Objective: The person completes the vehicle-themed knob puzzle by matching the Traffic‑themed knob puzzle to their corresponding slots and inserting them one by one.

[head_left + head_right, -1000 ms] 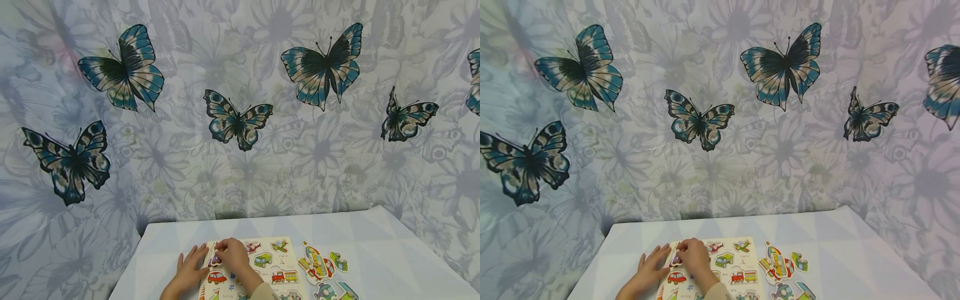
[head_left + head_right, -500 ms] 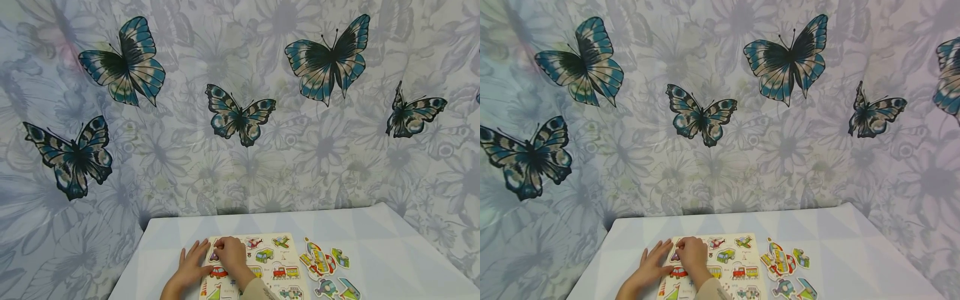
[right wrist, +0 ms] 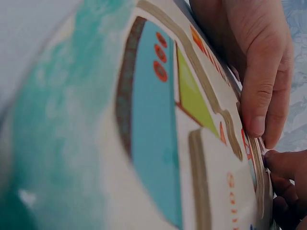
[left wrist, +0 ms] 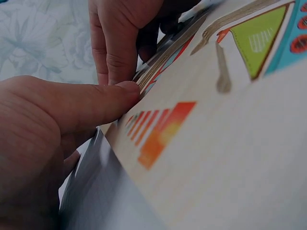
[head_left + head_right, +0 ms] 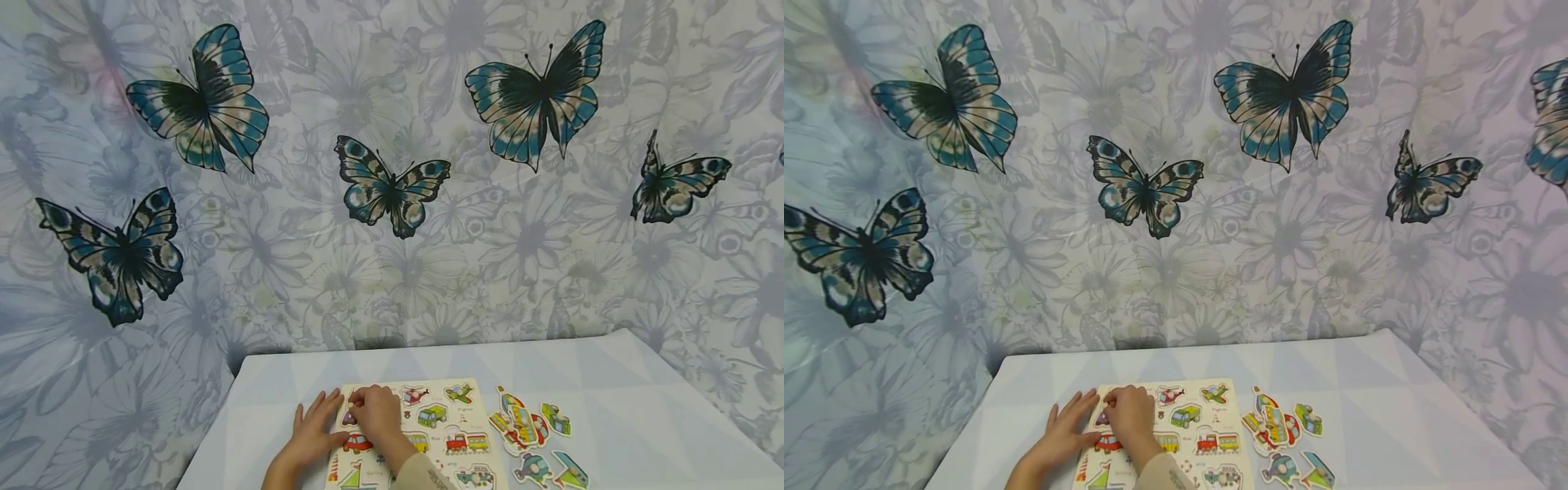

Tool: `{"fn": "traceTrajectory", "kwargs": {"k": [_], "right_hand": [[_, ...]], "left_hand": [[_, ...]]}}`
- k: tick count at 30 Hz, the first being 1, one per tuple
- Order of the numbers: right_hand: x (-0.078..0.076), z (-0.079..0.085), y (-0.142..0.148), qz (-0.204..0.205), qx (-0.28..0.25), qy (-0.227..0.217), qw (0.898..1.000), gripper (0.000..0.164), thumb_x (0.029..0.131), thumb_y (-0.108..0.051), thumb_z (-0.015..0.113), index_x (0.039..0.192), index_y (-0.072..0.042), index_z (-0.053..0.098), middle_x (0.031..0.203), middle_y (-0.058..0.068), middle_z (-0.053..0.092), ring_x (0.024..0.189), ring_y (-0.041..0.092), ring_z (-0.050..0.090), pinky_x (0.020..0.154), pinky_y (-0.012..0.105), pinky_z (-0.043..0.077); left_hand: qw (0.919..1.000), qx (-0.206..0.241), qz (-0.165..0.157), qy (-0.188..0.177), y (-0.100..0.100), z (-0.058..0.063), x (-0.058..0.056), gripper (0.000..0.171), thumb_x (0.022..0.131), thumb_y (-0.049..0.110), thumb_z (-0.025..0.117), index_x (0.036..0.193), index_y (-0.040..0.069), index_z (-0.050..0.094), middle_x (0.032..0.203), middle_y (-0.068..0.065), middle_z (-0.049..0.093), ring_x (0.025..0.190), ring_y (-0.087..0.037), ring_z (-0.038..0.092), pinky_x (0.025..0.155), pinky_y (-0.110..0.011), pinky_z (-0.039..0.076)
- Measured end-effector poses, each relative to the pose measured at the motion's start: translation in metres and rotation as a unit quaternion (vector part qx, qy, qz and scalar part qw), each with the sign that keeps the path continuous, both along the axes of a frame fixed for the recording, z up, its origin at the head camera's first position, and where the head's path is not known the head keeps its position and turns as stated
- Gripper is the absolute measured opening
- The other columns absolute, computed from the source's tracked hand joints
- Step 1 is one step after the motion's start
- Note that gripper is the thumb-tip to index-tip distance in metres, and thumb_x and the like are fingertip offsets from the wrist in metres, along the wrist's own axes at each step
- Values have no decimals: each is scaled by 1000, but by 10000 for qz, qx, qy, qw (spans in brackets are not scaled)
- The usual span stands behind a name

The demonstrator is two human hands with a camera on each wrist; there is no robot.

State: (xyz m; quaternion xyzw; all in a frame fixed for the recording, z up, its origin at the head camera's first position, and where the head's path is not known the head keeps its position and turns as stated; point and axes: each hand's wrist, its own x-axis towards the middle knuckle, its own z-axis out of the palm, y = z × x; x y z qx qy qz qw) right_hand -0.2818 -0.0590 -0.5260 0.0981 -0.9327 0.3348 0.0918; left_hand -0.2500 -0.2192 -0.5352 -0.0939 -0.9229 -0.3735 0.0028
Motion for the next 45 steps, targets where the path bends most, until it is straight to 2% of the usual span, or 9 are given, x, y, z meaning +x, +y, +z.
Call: {"fn": "traceTrajectory", "kwargs": {"k": [6,11,17,27,32,36,41,45], "right_hand": [[2,-2,1,-38,167,56,9998,9,80,-28,81,88,-25,78,69,-16,58,70,9,48,64,31,37],[4,0,3,92,373,150,9991,10,79,-29,82,87,-25,77,68,-14,51,67,9,42,62,28,32],[6,1,6,216,448,114,9987,14,77,-31,83,87,-26,75,71,-13,49,68,8,41,62,29,32],[8,2,14,403,359,15,9985,22,78,-30,80,98,-23,74,74,-14,50,71,9,41,66,30,33],[13,10,21,651,57,103,9978,28,81,-27,79,108,-20,74,80,-9,58,73,7,43,68,30,35],[17,20,30,776,-203,290,9964,25,83,-23,79,107,-20,74,86,-6,65,74,6,47,68,28,37],[21,31,45,776,-578,377,9946,20,85,-21,78,105,-19,75,91,-2,69,80,14,57,70,30,42],[21,35,61,685,-792,403,9937,17,87,-21,76,104,-18,75,93,0,70,85,21,60,74,33,40]], "left_hand": [[10000,30,21,-70,1,-3,0,70,80,21,79,143,4,53,159,-17,40,150,-49,20,113,-75,-11],[9999,111,-43,18,0,-3,1,66,83,17,75,143,3,52,159,-18,39,150,-50,19,113,-75,-11],[9997,220,-79,67,1,-2,3,64,84,15,73,143,3,52,158,-17,40,150,-50,19,113,-74,-12],[9996,266,-59,-88,3,0,2,63,84,13,73,143,3,52,159,-15,40,151,-49,17,114,-73,-15],[9996,261,-53,-92,3,2,2,64,84,14,73,144,2,51,159,-16,39,151,-49,16,113,-73,-16],[9997,198,49,-111,2,1,0,64,84,14,74,143,2,52,159,-16,40,151,-49,17,113,-73,-15],[9997,116,132,-171,0,-1,-2,65,83,14,75,143,3,52,159,-17,40,151,-49,16,113,-74,-15],[9996,139,163,-160,0,-1,-1,65,83,13,75,143,4,52,159,-16,39,151,-48,16,114,-72,-16]]}}
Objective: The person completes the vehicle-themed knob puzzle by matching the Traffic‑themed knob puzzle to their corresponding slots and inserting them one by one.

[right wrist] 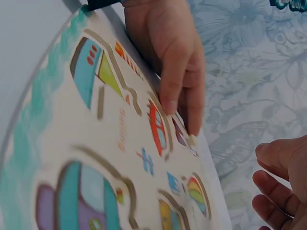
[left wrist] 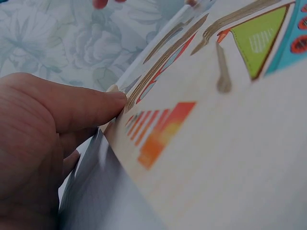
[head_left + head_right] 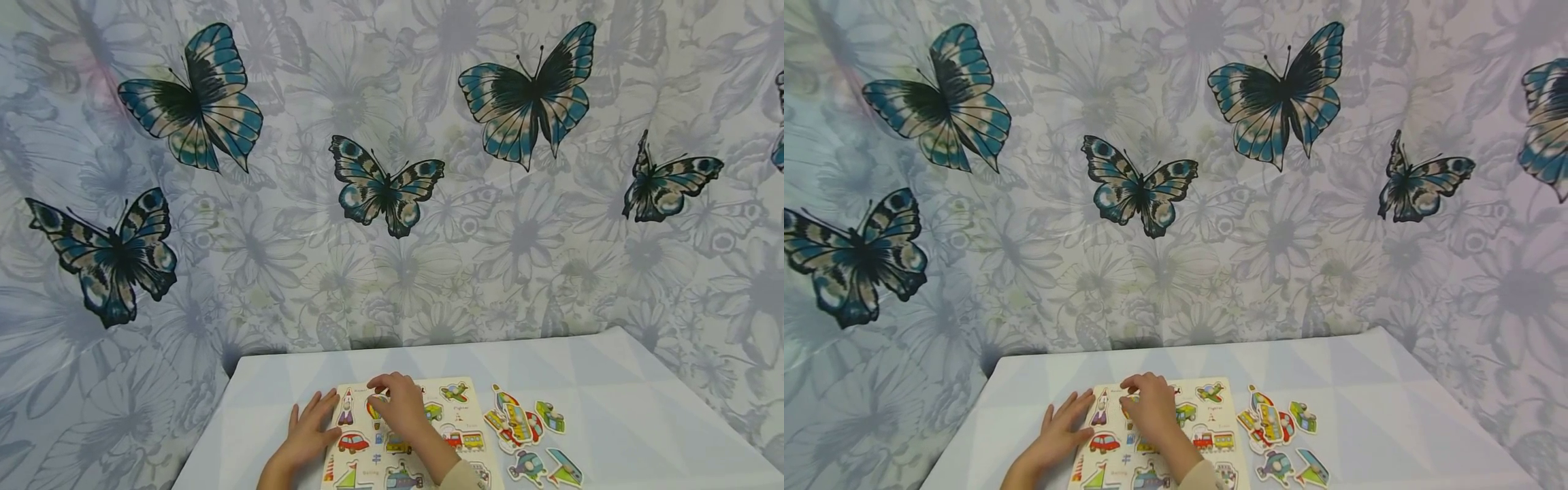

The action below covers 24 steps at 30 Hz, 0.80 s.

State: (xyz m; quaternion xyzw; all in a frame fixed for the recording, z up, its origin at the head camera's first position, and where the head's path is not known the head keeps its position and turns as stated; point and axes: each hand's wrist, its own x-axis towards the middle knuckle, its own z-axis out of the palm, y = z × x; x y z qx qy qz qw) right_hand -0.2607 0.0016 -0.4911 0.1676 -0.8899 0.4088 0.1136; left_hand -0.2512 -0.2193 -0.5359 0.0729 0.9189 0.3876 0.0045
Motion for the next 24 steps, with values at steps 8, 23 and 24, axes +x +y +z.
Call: {"fn": "traceTrajectory", "kwargs": {"k": [8,23,24], "right_hand": [[-4,3,45,-452,-248,43,9987,16,86,-24,77,102,-19,75,93,0,69,80,17,56,75,32,37],[-9,5,144,-1596,-704,-725,9820,18,92,-23,71,109,-21,75,108,3,68,79,12,50,61,25,42],[-10,7,151,-1648,-667,-738,9813,19,93,-23,71,111,-20,75,110,4,68,77,12,49,61,25,42]], "left_hand": [[10000,32,-18,46,-1,0,0,65,83,12,75,143,4,52,159,-15,40,151,-48,17,114,-72,-14],[10000,68,-56,9,-1,-1,-4,65,84,13,74,144,5,52,160,-15,39,152,-48,17,114,-72,-15],[10000,69,-55,10,-1,-1,-5,65,83,13,74,144,5,52,160,-15,38,152,-48,17,114,-72,-15]]}}
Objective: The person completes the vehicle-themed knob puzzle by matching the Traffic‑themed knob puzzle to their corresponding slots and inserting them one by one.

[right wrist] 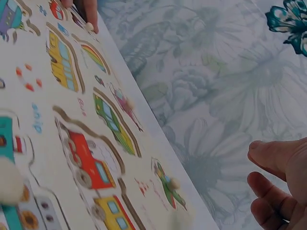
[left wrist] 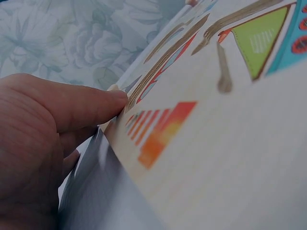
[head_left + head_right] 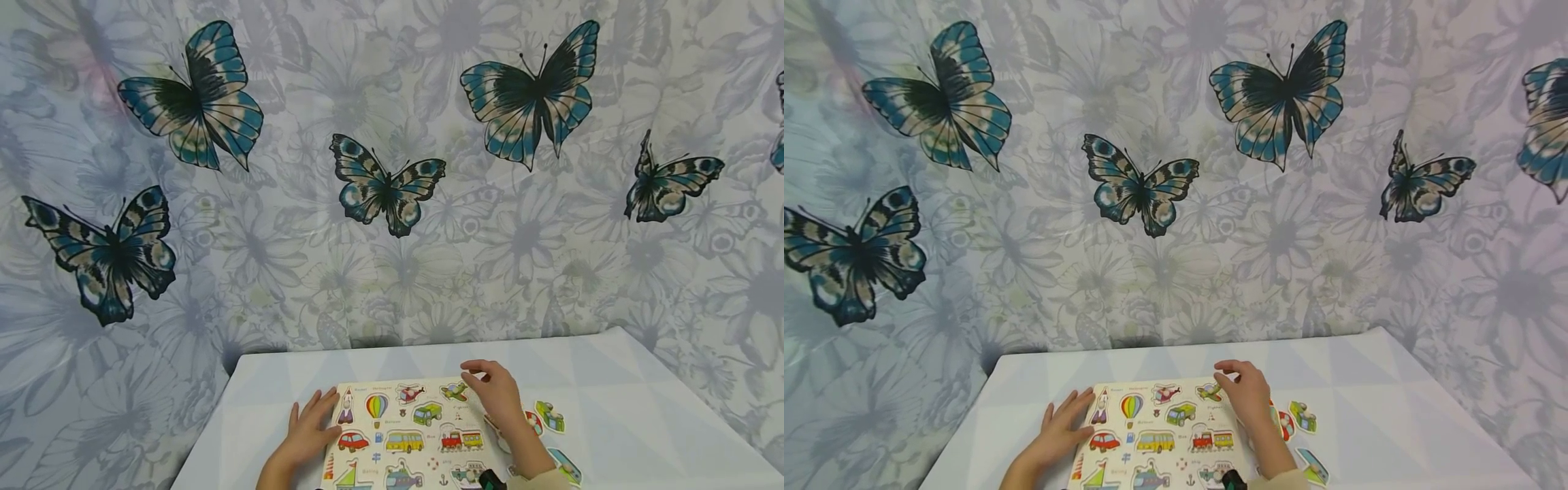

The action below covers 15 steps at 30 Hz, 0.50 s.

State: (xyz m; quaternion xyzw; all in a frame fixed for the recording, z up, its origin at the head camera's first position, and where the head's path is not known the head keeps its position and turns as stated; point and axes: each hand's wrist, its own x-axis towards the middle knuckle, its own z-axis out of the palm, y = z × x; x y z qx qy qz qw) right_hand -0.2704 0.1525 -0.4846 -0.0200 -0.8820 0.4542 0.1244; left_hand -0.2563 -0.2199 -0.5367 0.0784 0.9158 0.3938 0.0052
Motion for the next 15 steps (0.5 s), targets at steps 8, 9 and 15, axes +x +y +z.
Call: {"fn": "traceTrajectory", "kwargs": {"k": [8,9,15], "right_hand": [[6,-1,42,-268,362,-353,9984,24,93,-26,69,114,-15,74,111,11,68,74,15,49,55,28,38],[6,-2,46,-306,415,-404,9979,25,93,-26,69,114,-14,74,110,11,68,75,16,50,55,28,39],[9,-11,65,-534,662,-767,9934,26,93,-29,68,113,-15,75,107,7,70,82,19,59,60,29,42]], "left_hand": [[10000,-21,34,-68,0,0,-1,66,84,14,74,145,6,51,160,-14,38,152,-46,15,114,-72,-16],[10000,-25,45,-72,0,0,-1,66,84,14,74,145,6,51,160,-15,38,152,-47,15,114,-72,-16],[9999,-57,68,-111,0,-2,-3,66,84,14,75,145,6,51,160,-15,38,152,-47,16,114,-72,-15]]}}
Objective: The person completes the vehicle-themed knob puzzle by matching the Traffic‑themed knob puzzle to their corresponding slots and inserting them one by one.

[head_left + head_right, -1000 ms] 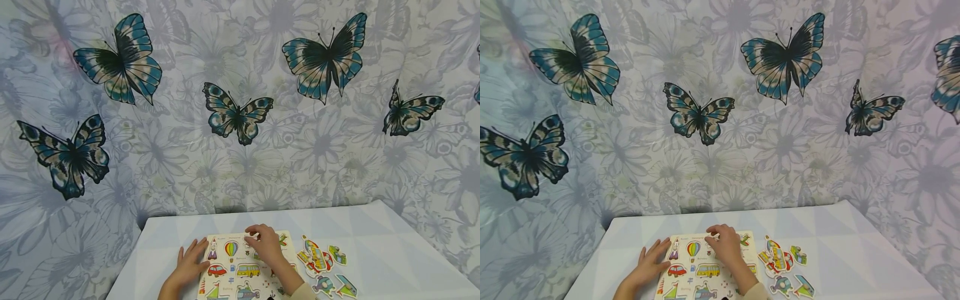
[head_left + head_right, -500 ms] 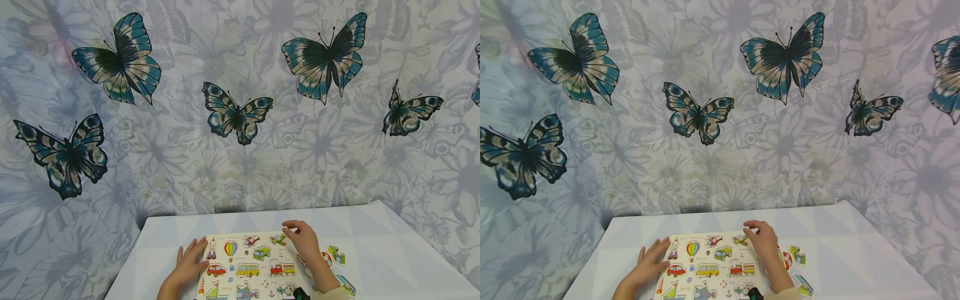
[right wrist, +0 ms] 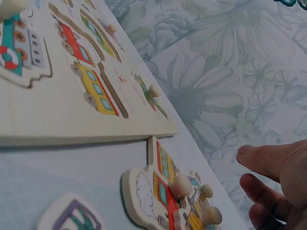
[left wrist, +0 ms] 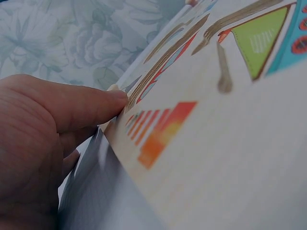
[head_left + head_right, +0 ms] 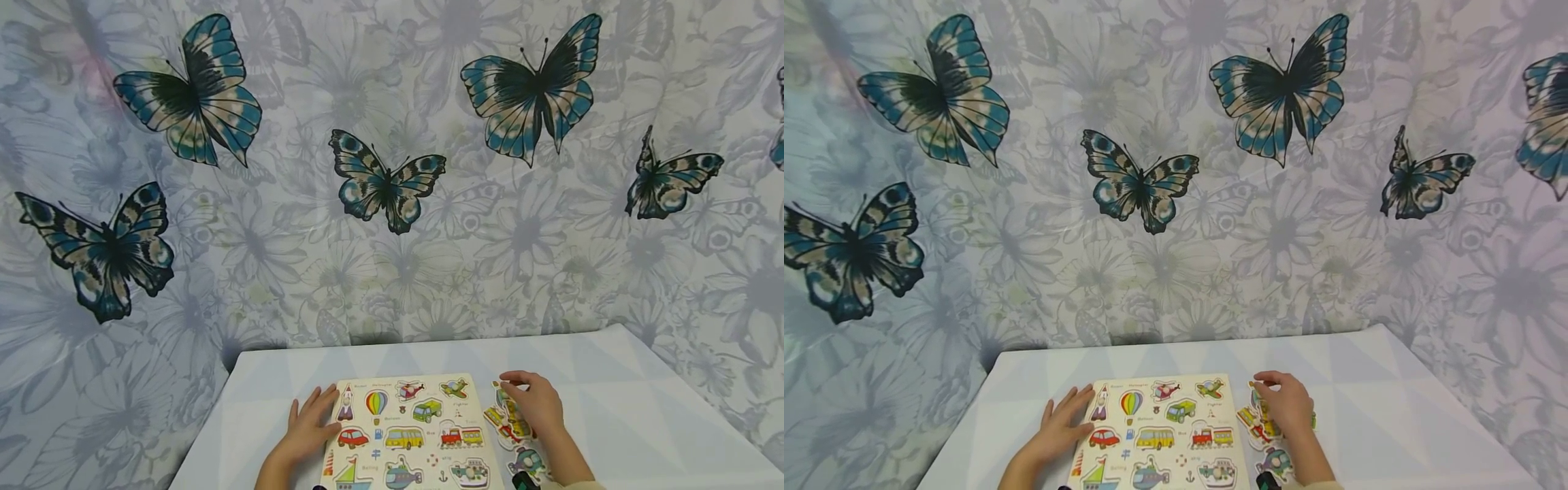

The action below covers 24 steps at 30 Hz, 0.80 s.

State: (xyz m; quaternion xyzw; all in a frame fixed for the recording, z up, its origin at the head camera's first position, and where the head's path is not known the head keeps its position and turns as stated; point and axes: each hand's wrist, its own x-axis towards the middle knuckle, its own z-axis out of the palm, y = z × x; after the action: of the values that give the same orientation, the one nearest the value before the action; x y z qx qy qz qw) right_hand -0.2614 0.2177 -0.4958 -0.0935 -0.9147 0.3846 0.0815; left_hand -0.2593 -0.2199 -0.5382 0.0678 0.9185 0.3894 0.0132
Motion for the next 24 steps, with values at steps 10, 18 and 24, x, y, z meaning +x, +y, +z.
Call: {"fn": "traceTrajectory", "kwargs": {"k": [10,18,24], "right_hand": [[-5,-15,9,-30,177,-185,9997,30,92,-34,67,114,-15,75,104,4,72,84,20,64,72,41,47],[-8,-25,5,-141,938,93,9955,23,88,-34,71,104,-19,78,93,-1,76,86,26,67,74,48,40],[-6,-27,1,-227,1143,131,9931,22,85,-33,75,99,-17,79,84,-3,75,76,22,65,69,45,38]], "left_hand": [[10000,32,12,-20,0,1,1,66,84,14,74,145,7,51,161,-14,38,153,-46,15,115,-71,-16],[9999,122,50,-85,0,3,2,66,83,13,75,145,6,51,160,-14,38,153,-46,15,114,-71,-16],[9999,104,29,-96,-1,4,2,66,84,14,75,145,6,51,161,-13,37,153,-46,14,115,-71,-16]]}}
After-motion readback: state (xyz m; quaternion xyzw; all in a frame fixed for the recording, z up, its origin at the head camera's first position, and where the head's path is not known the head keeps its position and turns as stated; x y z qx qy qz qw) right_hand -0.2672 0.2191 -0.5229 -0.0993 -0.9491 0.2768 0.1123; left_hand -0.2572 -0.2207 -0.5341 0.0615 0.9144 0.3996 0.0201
